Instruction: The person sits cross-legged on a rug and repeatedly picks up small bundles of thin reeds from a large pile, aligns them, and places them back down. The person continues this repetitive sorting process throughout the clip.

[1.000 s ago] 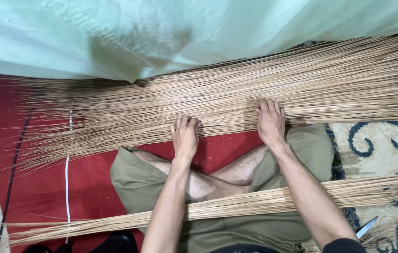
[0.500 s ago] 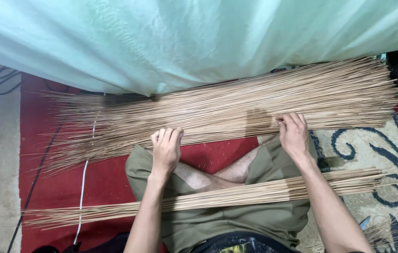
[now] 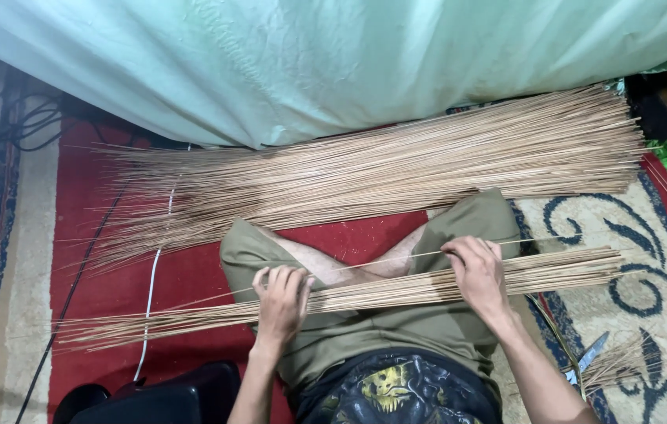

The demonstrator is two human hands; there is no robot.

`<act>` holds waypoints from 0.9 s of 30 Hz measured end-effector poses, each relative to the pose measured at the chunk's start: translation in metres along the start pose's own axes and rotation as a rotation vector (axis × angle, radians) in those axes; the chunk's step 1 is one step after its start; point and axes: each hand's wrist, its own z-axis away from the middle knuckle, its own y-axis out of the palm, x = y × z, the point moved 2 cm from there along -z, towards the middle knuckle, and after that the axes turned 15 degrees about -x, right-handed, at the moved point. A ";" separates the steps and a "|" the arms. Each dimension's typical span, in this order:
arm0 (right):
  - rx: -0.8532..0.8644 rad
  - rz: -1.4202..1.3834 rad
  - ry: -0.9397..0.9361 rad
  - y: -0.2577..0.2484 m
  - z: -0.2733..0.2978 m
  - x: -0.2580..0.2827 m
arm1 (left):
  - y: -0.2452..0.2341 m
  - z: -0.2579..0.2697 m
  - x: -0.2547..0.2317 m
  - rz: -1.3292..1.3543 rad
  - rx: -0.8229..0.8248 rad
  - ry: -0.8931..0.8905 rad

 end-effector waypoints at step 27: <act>-0.024 -0.148 0.113 0.024 0.043 0.039 | 0.019 0.019 -0.044 0.119 -0.042 -0.144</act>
